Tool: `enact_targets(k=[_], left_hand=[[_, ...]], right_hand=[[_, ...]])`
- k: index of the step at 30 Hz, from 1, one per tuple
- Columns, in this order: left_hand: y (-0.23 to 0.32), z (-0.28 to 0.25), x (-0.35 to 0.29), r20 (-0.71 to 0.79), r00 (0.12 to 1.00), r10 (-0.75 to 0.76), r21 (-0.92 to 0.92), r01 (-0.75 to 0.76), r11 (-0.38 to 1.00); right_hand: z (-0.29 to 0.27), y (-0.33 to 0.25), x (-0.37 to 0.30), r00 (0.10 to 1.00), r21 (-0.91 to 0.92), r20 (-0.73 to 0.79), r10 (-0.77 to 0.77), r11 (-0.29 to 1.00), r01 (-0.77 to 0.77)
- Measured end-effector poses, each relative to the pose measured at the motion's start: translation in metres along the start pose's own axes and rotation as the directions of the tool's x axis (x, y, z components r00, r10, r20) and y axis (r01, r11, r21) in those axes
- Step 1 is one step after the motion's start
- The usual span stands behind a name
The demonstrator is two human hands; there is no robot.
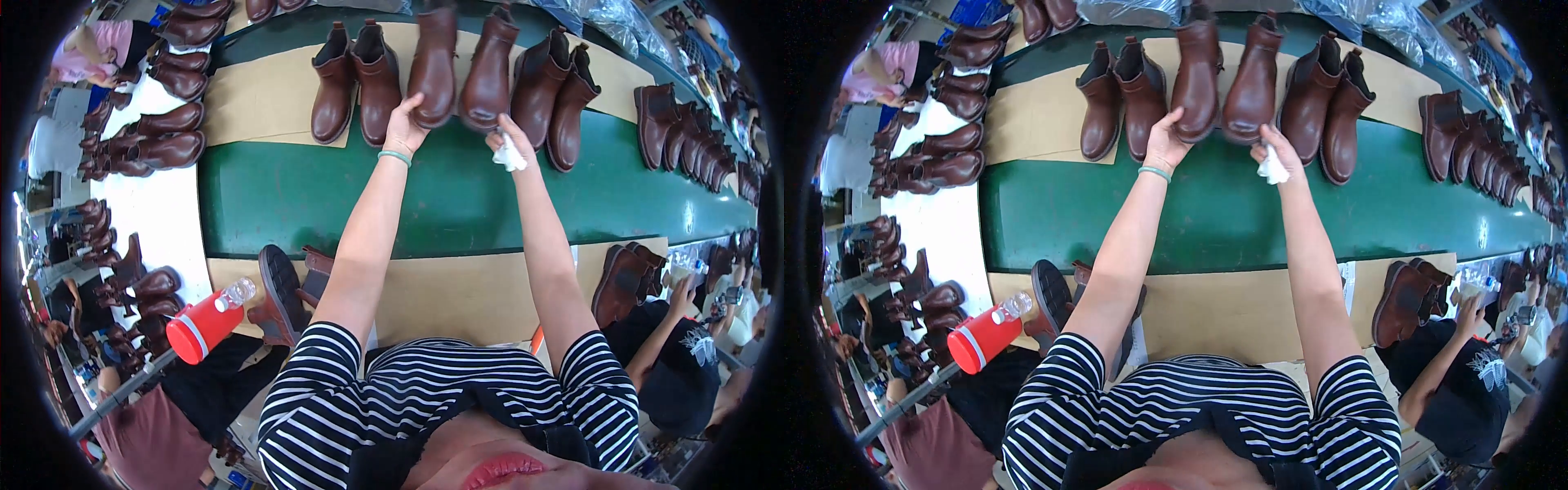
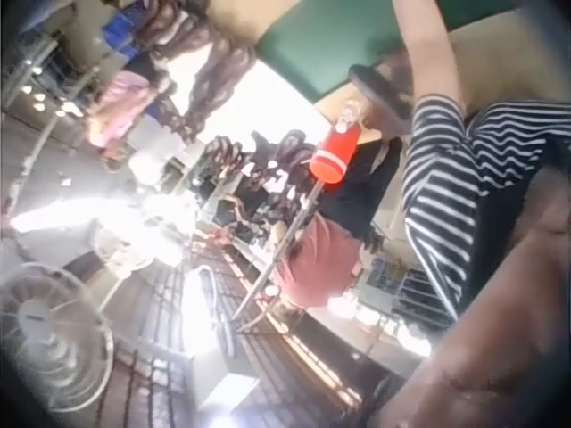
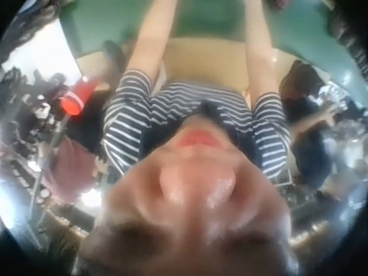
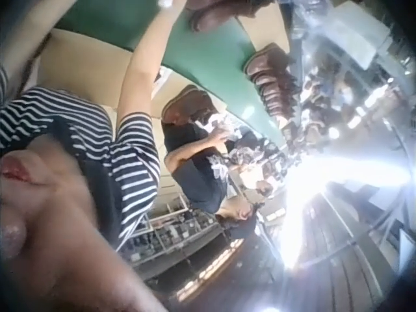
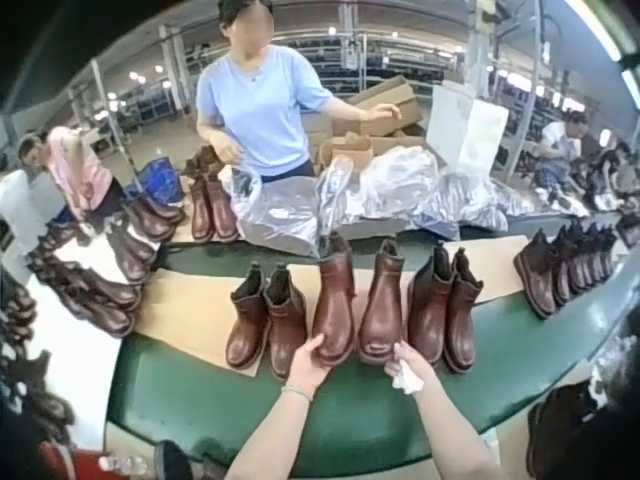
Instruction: The recorder is inspecting and cleaning brown leather boots at a quality control station.
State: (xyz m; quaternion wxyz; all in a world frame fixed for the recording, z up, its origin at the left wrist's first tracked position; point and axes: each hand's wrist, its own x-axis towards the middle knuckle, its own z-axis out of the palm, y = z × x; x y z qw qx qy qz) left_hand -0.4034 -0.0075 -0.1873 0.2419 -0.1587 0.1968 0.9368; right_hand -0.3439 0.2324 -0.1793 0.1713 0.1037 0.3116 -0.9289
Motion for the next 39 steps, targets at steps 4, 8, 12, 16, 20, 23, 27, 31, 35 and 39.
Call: enact_targets(k=[4,8,12,16,20,23,27,31,35,39], left_hand=[[-0.026,0.000,0.000,-0.060,0.993,0.105,0.032,-0.103,0.994],[-0.034,-0.005,-0.019,-0.161,0.986,-0.043,-0.292,-0.006,0.956],[-0.037,-0.016,-0.035,0.008,1.000,0.004,-0.358,-0.001,0.934],[-0.056,-0.019,-0.050,0.120,0.990,-0.077,-0.400,0.119,0.909],[-0.078,-0.019,-0.071,0.216,0.973,-0.076,-0.441,0.167,0.882],[-0.095,0.001,-0.094,0.404,0.915,-0.007,-0.480,0.219,0.850],[-0.108,0.026,-0.117,0.449,0.892,-0.055,-0.646,0.366,0.670],[-0.116,0.045,-0.138,0.409,0.910,0.062,-0.464,0.149,0.873],[-0.117,0.041,-0.143,0.505,0.863,-0.005,-0.434,0.259,0.863],[-0.123,0.026,-0.150,0.347,0.937,-0.028,-0.441,0.189,0.878]], right_hand=[[0.003,0.030,-0.031,0.825,-0.175,-0.553,-0.119,0.984,0.025],[0.010,0.057,-0.078,0.735,-0.216,-0.659,-0.161,0.976,0.020],[0.051,0.056,-0.125,0.824,-0.255,-0.550,-0.134,0.967,-0.012],[0.050,0.063,-0.159,0.865,-0.399,-0.481,-0.141,0.914,-0.074],[0.086,0.062,-0.178,0.930,-0.688,-0.271,-0.248,0.726,-0.008],[0.130,0.053,-0.183,0.880,-0.900,0.066,-0.470,0.353,0.256],[0.181,0.042,-0.195,0.884,-0.975,0.160,-0.440,0.070,0.211],[0.203,0.021,-0.185,0.880,-0.985,0.142,-0.453,-0.151,0.081],[0.202,0.032,-0.196,0.905,-0.961,0.082,-0.416,-0.275,-0.039],[0.193,0.049,-0.227,0.928,-0.978,0.000,-0.372,-0.195,-0.078]])
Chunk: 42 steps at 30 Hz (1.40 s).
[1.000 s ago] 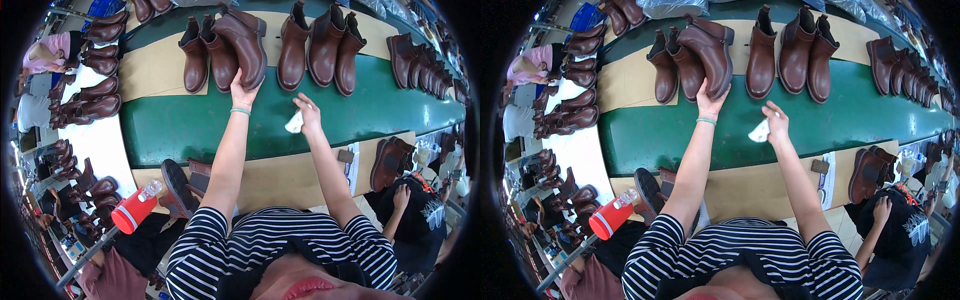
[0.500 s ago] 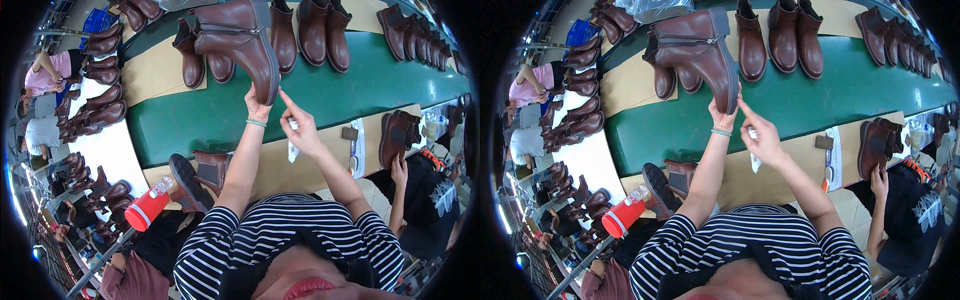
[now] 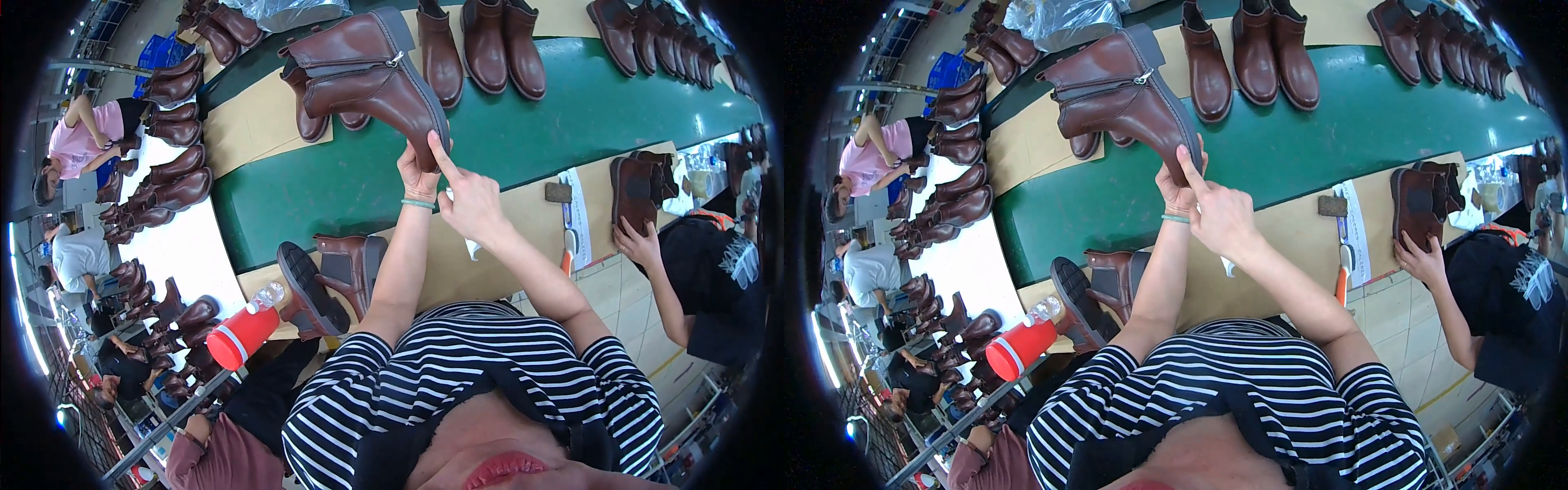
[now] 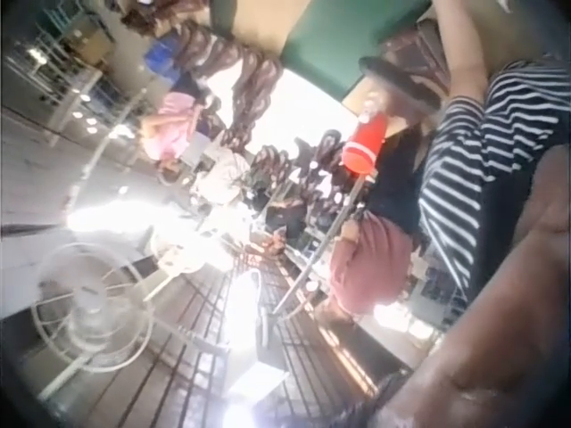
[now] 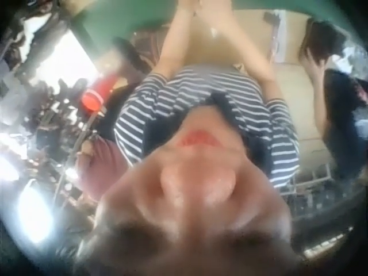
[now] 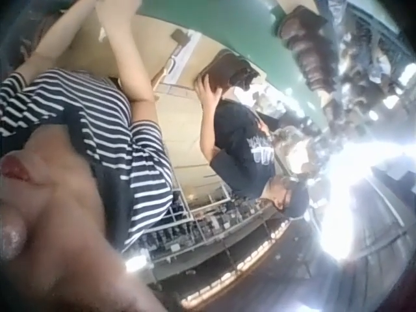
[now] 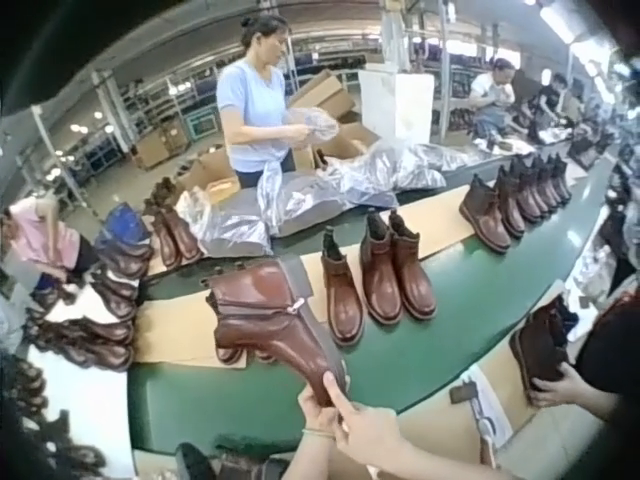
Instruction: The recorder is inspecting and cleaning brown leather boots at a quality control station.
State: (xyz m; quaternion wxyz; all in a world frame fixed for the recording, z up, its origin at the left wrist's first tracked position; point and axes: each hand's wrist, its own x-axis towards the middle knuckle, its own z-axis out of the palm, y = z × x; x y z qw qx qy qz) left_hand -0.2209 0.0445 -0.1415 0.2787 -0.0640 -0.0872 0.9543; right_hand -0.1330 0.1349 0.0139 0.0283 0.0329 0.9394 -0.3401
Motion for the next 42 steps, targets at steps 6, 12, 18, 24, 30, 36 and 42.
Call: enact_targets(k=[6,12,18,24,30,36,42], left_hand=[[-0.012,0.019,0.004,0.005,1.000,-0.027,-0.218,0.028,0.976],[-0.026,0.048,0.001,0.065,0.987,-0.148,-0.382,0.161,0.910],[-0.038,0.056,-0.005,0.047,0.985,-0.168,-0.465,0.171,0.869],[-0.040,0.049,-0.017,0.059,0.983,-0.176,-0.458,0.183,0.870],[-0.038,0.038,-0.025,0.089,0.977,-0.194,-0.377,0.214,0.901],[-0.038,0.028,-0.031,0.095,0.974,-0.207,-0.307,0.226,0.925],[-0.029,0.022,-0.032,0.075,0.972,-0.223,-0.291,0.235,0.928]], right_hand=[[-0.020,0.065,-0.047,0.991,0.412,-0.126,0.038,0.911,0.017],[-0.026,0.218,-0.093,0.894,-0.422,-0.184,0.409,0.789,-0.448],[-0.015,0.251,-0.105,0.899,-0.480,-0.170,0.404,0.763,-0.433],[-0.026,0.243,-0.101,0.954,-0.466,-0.182,0.237,0.834,-0.296],[-0.039,0.193,-0.079,0.945,-0.260,-0.324,0.033,0.958,-0.122],[0.001,0.205,-0.083,0.948,-0.502,-0.211,0.240,0.806,-0.315],[0.015,0.220,-0.092,0.928,-0.550,-0.265,0.263,0.749,-0.370]])
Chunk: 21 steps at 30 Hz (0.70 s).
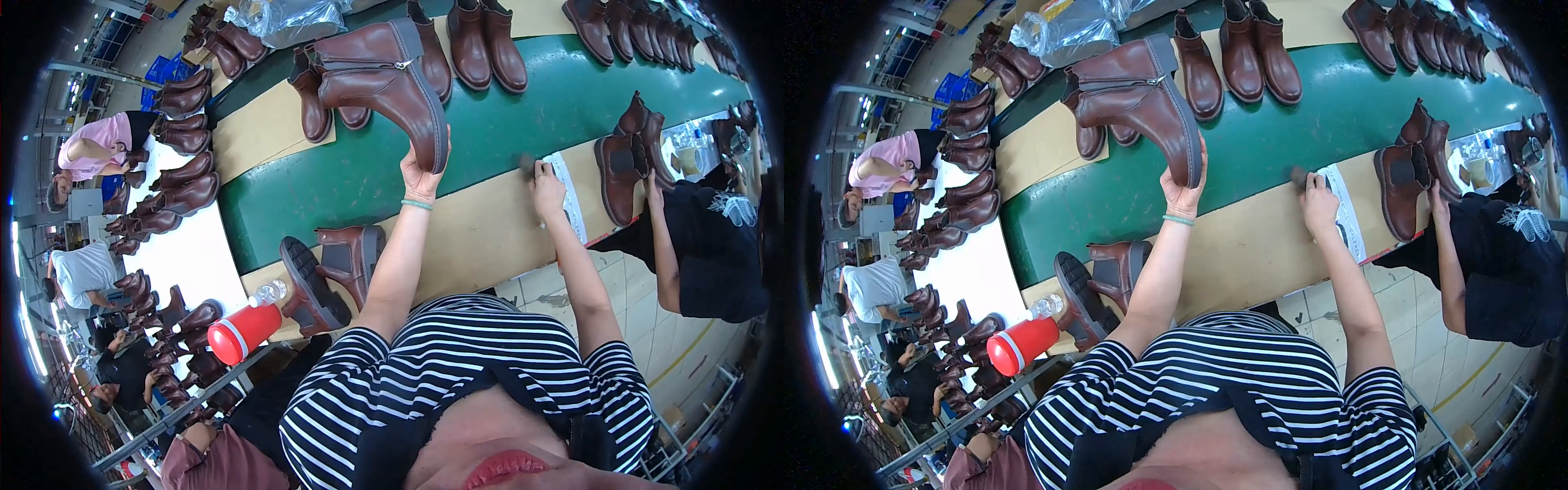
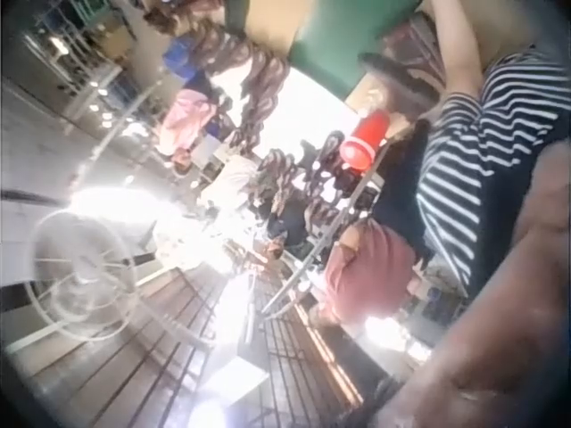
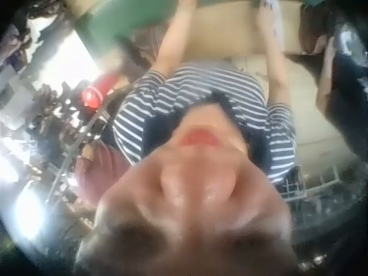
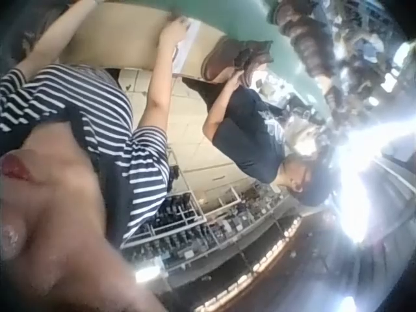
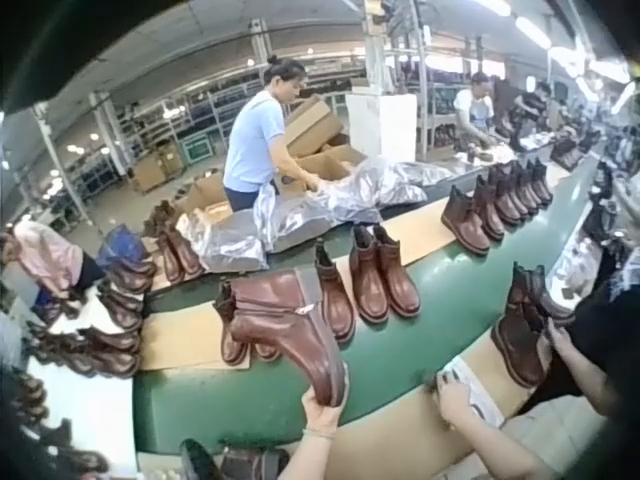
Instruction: The recorder is inspecting and cleaning brown leather boots at a quality control station.
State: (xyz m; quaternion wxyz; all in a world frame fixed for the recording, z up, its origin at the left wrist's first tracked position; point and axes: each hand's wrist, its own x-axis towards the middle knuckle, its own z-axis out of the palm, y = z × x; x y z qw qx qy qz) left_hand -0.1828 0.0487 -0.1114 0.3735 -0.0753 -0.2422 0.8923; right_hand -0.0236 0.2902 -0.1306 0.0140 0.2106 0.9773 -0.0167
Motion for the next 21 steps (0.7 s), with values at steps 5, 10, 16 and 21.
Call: enact_targets(k=[5,10,16,21], left_hand=[[0.003,-0.003,0.004,-0.009,0.998,0.064,0.029,-0.064,0.998],[0.003,-0.007,0.006,0.038,0.997,0.069,0.140,-0.074,0.987],[0.009,-0.014,0.002,-0.018,0.989,0.146,0.341,-0.131,0.931],[0.012,-0.012,0.004,0.139,0.984,0.107,0.347,-0.150,0.926]], right_hand=[[-0.098,-0.063,0.013,0.957,0.638,-0.290,0.026,0.751,0.173],[-0.140,-0.138,-0.006,0.909,0.873,-0.405,0.097,0.335,0.354],[-0.154,-0.169,0.030,0.917,0.889,-0.389,0.086,0.296,0.349],[-0.140,-0.174,0.026,0.907,0.844,-0.421,0.004,0.368,0.390]])
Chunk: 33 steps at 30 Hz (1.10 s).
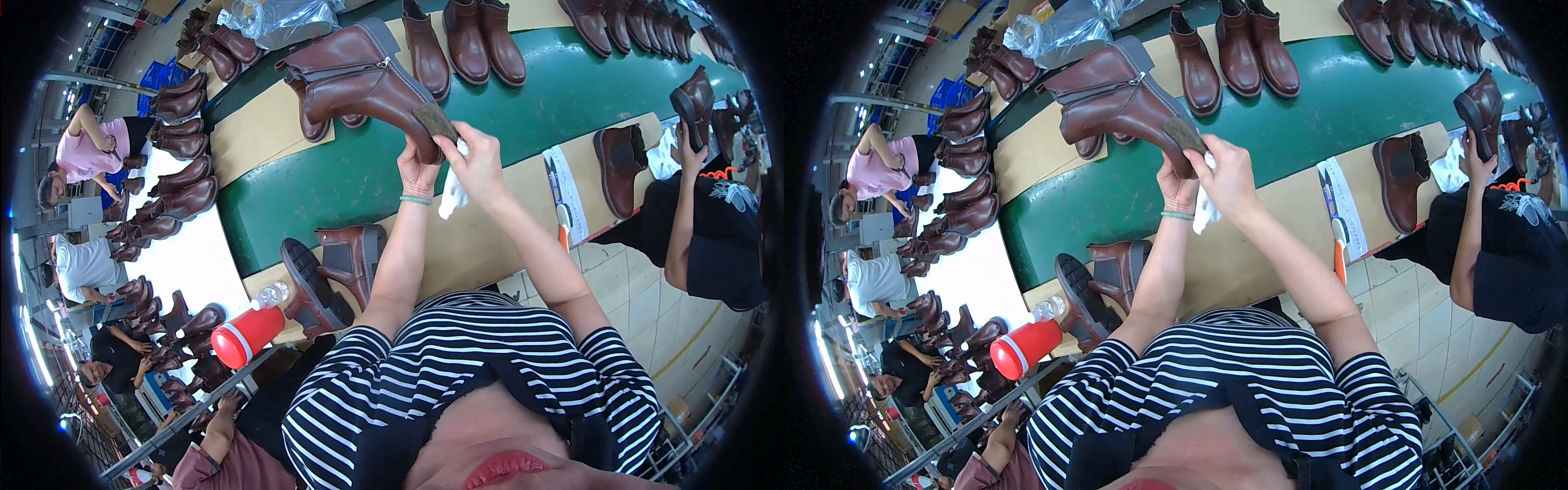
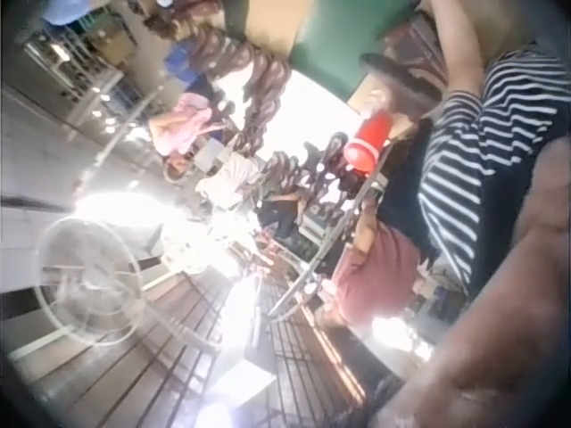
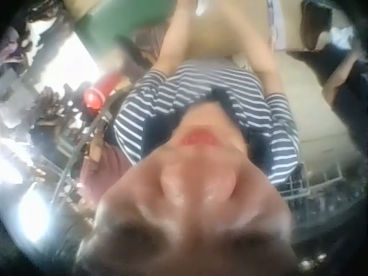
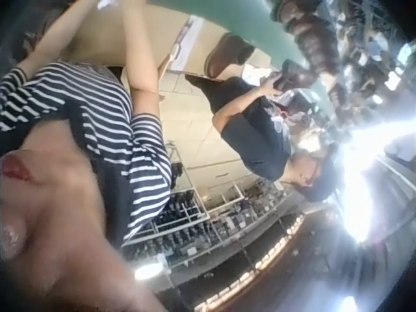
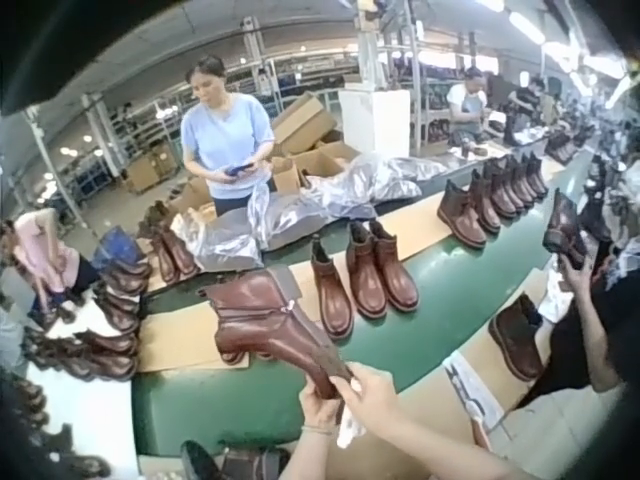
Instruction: The recorder is inspecting and cleaning brown leather boots at a quality control station.
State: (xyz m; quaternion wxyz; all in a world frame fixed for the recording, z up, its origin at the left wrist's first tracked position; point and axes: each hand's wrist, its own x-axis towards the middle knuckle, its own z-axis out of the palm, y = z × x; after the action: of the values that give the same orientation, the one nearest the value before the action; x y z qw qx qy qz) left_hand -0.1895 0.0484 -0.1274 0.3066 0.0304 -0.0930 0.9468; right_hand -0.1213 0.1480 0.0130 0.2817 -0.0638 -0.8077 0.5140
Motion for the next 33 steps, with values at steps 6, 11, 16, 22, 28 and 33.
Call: enact_targets(k=[6,11,16,22,28,33], left_hand=[[0.005,-0.005,-0.008,0.014,0.999,-0.047,0.044,0.047,0.998],[-0.004,-0.009,0.000,0.043,0.997,-0.070,-0.009,0.071,0.997],[-0.002,-0.015,-0.011,-0.089,0.995,-0.045,0.174,0.060,0.983],[-0.009,-0.012,-0.003,-0.051,0.990,-0.128,-0.097,0.123,0.988],[-0.012,-0.002,-0.008,-0.132,0.990,-0.049,0.053,0.056,0.997],[-0.016,-0.002,-0.002,0.085,0.988,-0.127,-0.155,0.139,0.978]], right_hand=[[-0.029,-0.015,-0.009,0.931,0.029,0.134,0.340,0.938,-0.346],[-0.024,-0.027,0.008,0.993,-0.080,0.018,0.120,0.990,-0.119],[-0.039,-0.029,-0.033,0.977,-0.023,0.040,0.208,0.978,-0.207],[-0.036,-0.040,-0.006,0.993,-0.066,0.030,0.118,0.991,-0.115],[-0.059,-0.038,-0.049,0.907,-0.010,0.202,0.370,0.927,-0.376],[-0.046,-0.049,-0.002,0.978,0.050,-0.008,0.207,0.977,-0.207]])
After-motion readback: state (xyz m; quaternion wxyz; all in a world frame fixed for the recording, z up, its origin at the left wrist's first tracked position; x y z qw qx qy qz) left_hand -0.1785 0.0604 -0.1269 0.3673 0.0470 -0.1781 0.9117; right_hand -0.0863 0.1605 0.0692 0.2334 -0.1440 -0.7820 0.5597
